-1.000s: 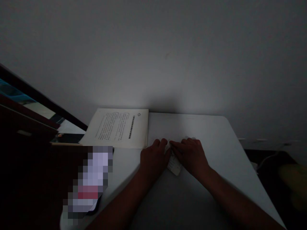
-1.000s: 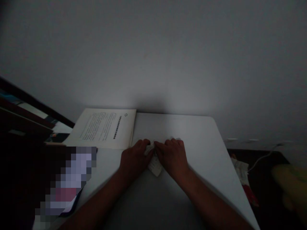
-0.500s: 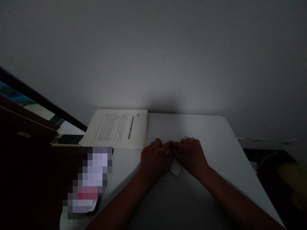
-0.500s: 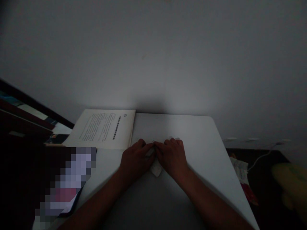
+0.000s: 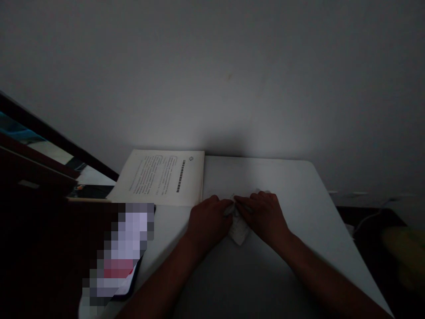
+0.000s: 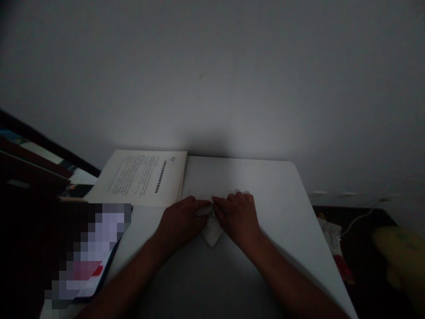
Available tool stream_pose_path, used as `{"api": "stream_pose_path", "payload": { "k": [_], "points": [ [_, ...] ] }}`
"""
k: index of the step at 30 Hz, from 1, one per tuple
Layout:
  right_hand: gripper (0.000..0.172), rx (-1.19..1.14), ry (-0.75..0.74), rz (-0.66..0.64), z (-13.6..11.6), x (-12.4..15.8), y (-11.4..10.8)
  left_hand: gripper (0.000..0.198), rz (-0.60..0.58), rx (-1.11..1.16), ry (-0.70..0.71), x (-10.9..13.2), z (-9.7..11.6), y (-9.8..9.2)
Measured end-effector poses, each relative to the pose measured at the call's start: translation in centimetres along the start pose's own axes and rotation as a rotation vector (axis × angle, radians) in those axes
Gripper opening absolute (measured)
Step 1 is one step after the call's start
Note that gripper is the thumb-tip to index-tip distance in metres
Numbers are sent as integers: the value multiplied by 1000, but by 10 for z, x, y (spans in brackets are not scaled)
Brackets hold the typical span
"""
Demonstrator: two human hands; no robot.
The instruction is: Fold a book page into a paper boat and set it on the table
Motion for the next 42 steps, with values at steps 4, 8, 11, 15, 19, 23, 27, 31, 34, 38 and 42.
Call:
{"api": "stream_pose_path", "payload": {
  "k": [4, 8, 11, 15, 19, 23, 27, 31, 34, 38, 42],
  "points": [
    [22, -21, 1, -13, 0, -1, 0, 30, -4, 40, -41, -1, -6, -3],
    [22, -14, 0, -11, 0, 0, 0, 29, -17, 66, -55, -2, -10, -4],
    [23, -14, -7, -9, 0, 1, 0, 27, 1, 95, -58, -1, -12, -7],
    [22, -17, -9, 0, -1, 0, -2, 28, 7, 135, -46, 0, -13, -11],
    [22, -20, -13, -5, -2, 0, -2, 30, -7, 156, -46, 2, -15, -12],
    [23, -4, -10, -15, 0, 0, 1, 32, -34, 177, -24, 2, -20, -9],
    [22, -23, 0, -5, 1, 0, 2, 32, -36, 209, -16, 2, -21, -6],
    [24, -39, -16, 4, 0, 1, 1, 26, 82, 144, -78, 6, -14, -9],
    [34, -46, 0, 30, 2, 1, 1, 23, 107, 42, -74, 7, -2, -4],
    [30, -71, -1, 63, 4, 2, 2, 22, 178, -51, -20, 7, 11, -2],
    [25, -167, -52, 65, 1, 2, 3, 27, 221, -38, -24, 8, 15, 1]
  ]
}}
Point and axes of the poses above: each hand's wrist, its own x-axis away from the middle knuckle, its own y-axis out of the palm, z = x × y, the point moved 8 cm from there along -x, towards the middle knuckle, and after that the axes turned 4 degrees about -z, right-handed, at the moved point
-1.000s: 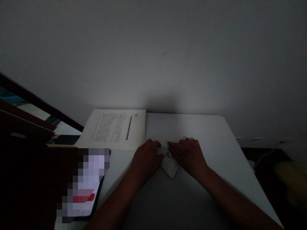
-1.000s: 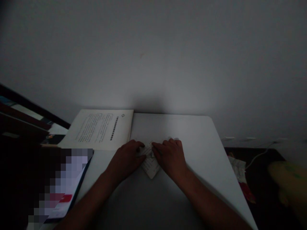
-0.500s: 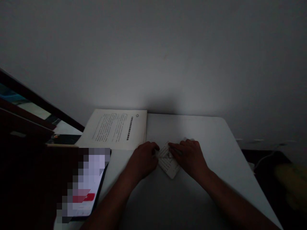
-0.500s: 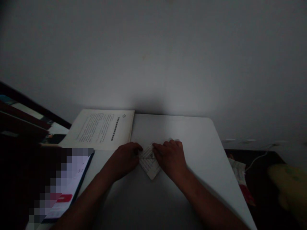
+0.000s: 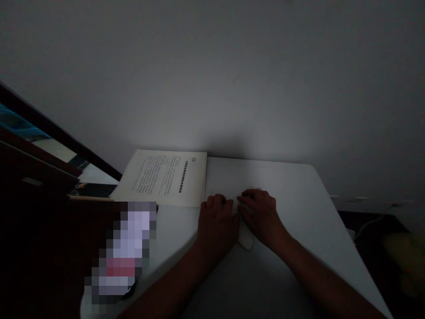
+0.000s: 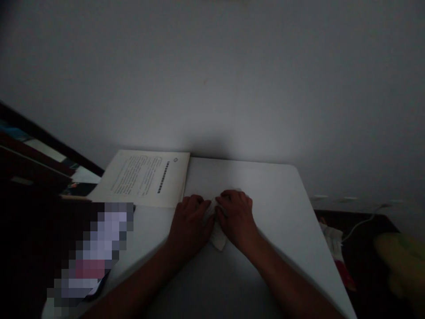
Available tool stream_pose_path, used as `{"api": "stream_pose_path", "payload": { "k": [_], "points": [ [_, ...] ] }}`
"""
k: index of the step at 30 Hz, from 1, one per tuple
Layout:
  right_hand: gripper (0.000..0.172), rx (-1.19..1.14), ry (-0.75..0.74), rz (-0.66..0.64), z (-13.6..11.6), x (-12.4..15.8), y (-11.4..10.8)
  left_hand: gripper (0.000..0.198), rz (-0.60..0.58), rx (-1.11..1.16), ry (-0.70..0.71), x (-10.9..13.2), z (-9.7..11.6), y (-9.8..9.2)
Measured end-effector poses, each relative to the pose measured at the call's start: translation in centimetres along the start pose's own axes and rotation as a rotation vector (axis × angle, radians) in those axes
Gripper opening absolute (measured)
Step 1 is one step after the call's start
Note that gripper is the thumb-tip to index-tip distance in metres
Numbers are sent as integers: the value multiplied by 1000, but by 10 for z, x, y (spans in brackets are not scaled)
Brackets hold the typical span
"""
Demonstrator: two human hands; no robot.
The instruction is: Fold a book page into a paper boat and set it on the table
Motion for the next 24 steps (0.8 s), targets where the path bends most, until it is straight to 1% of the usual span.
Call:
{"api": "stream_pose_path", "payload": {
  "k": [5, 10, 13, 16, 20, 24],
  "points": [
    [23, -95, 28, -25, 3, -2, 2, 27, 44, 79, -35, 2, -1, 3],
    [20, -106, 33, -20, 3, -2, 0, 31, 100, 126, -60, 2, -5, 3],
    [19, -113, 16, -21, 3, -2, -2, 34, 112, 133, -30, 2, -1, 4],
    [19, -149, -9, -47, 3, -2, -2, 34, 121, 155, -16, 3, 1, 6],
    [17, -193, -18, -62, 3, -1, -2, 30, 139, 214, -35, 3, -4, 6],
    [21, -168, -19, -38, 0, 1, -4, 29, 145, 287, -33, 1, -7, 5]
  ]
}}
Point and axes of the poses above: each hand's wrist, its own x-axis away from the middle knuckle, its own y-axis out of the palm, z = x × y, the point moved 8 cm from there along -x, towards the middle knuckle, and after that the axes turned 4 degrees about -z, right-handed, at the moved point
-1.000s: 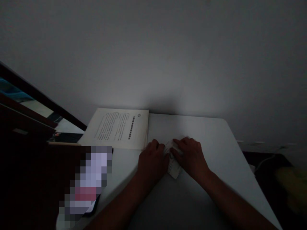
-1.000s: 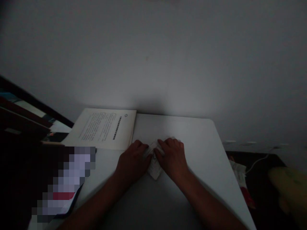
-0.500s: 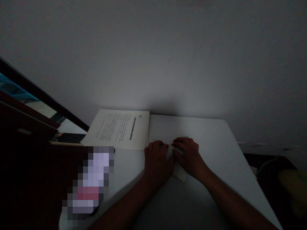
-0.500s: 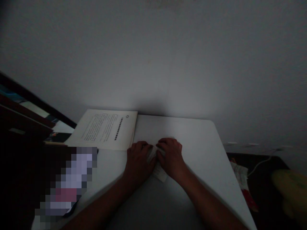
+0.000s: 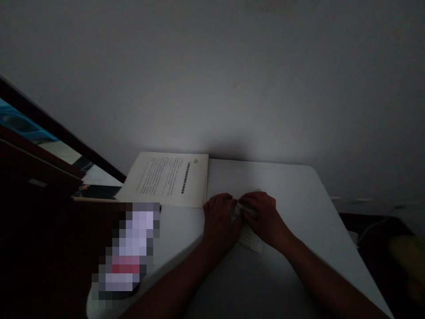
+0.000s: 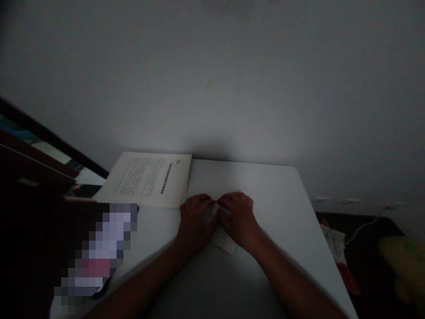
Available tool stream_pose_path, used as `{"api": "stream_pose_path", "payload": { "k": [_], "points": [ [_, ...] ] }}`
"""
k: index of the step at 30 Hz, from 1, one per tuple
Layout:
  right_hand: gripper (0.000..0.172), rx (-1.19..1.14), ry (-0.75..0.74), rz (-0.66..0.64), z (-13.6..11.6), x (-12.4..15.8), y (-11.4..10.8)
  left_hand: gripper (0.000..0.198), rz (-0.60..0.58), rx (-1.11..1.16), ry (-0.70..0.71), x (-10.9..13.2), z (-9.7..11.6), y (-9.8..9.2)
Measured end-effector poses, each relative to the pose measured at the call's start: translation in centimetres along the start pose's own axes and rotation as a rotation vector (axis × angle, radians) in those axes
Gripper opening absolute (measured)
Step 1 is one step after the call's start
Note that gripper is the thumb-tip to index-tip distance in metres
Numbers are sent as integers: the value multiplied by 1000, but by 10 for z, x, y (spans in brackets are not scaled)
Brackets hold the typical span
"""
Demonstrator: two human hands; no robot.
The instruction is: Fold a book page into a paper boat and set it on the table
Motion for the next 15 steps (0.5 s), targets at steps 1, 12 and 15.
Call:
{"api": "stream_pose_path", "payload": {
  "k": [1, 12, 15],
  "points": [
    [22, 9, -5, 0, -1, 0, 0, 28, 0, 20, -1, 0, 0, 0],
    [17, -286, -11, -24, -2, 2, -8, 23, -61, 340, -77, -3, -10, -2],
    [26, -414, 89, 2, 7, 4, -8, 15, -74, 472, -42, -5, -8, -4]
  ]
}}
Point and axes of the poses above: each hand's wrist, its own x-axis away from the middle knuckle, its own y-axis out of the palm, z = x × y, the point moved 8 cm from there along -x, towards the middle knuckle, and after that the axes turned 4 degrees about -z, right-handed, at the moved point
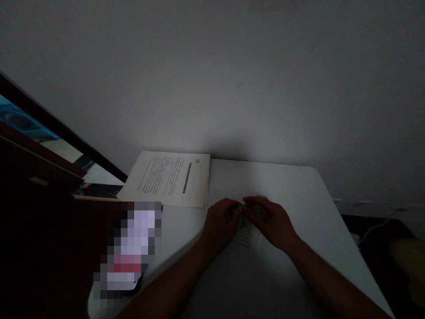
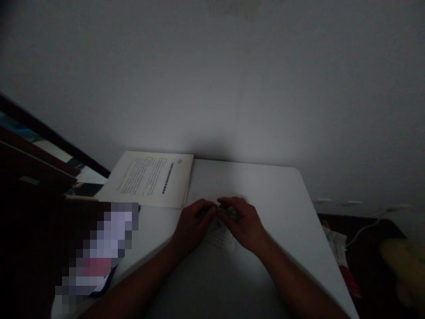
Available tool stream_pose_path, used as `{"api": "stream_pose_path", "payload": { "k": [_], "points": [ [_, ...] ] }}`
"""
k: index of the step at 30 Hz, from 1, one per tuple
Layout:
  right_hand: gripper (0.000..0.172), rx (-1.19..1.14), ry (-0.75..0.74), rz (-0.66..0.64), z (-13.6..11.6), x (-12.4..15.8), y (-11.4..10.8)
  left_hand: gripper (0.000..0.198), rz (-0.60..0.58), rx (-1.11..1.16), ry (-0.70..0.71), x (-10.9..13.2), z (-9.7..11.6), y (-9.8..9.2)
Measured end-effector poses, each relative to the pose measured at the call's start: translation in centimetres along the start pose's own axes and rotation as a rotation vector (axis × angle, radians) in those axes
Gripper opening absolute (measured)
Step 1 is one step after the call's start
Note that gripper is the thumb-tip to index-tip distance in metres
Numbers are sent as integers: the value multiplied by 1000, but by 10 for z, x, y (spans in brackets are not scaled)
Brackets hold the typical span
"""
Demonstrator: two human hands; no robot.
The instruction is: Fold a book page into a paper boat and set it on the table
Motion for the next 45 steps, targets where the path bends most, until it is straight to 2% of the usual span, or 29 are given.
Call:
{"api": "stream_pose_path", "payload": {
  "k": [4, 7, 10, 15, 18, 26, 29, 35, 45],
  "points": [
    [47, -268, 157, 41, 15, 1, -2, 17, 135, 220, -41, 0, -6, -12],
    [56, -491, 232, 31, 22, 1, 2, 17, 207, 372, -104, 1, -14, -17],
    [51, -591, 282, 1, 24, 1, 6, 17, 234, 465, -147, 0, -19, -18],
    [39, -597, 287, -13, 22, -1, 7, 17, 222, 496, -144, -2, -20, -17],
    [37, -599, 302, -19, 24, 0, 8, 17, 219, 477, -126, -2, -20, -16],
    [36, -641, 296, -23, 28, 1, 9, 19, 261, 503, -192, -2, -24, -17],
    [34, -653, 307, -25, 27, 0, 8, 21, 215, 534, -188, -4, -24, -15],
    [40, -692, 317, -22, 27, 1, 7, 26, 10, 607, -208, -5, -22, -1],
    [34, -803, 328, -43, 37, 3, 12, 26, -58, 600, -192, -6, -19, 3]
  ]
}}
Point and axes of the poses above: each hand's wrist, its own x-axis away from the middle knuckle, its own y-axis out of the palm, z = x × y, the point moved 8 cm from there along -x, towards the middle knuckle, and after that the axes turned 4 degrees about -z, right-handed, at the moved point
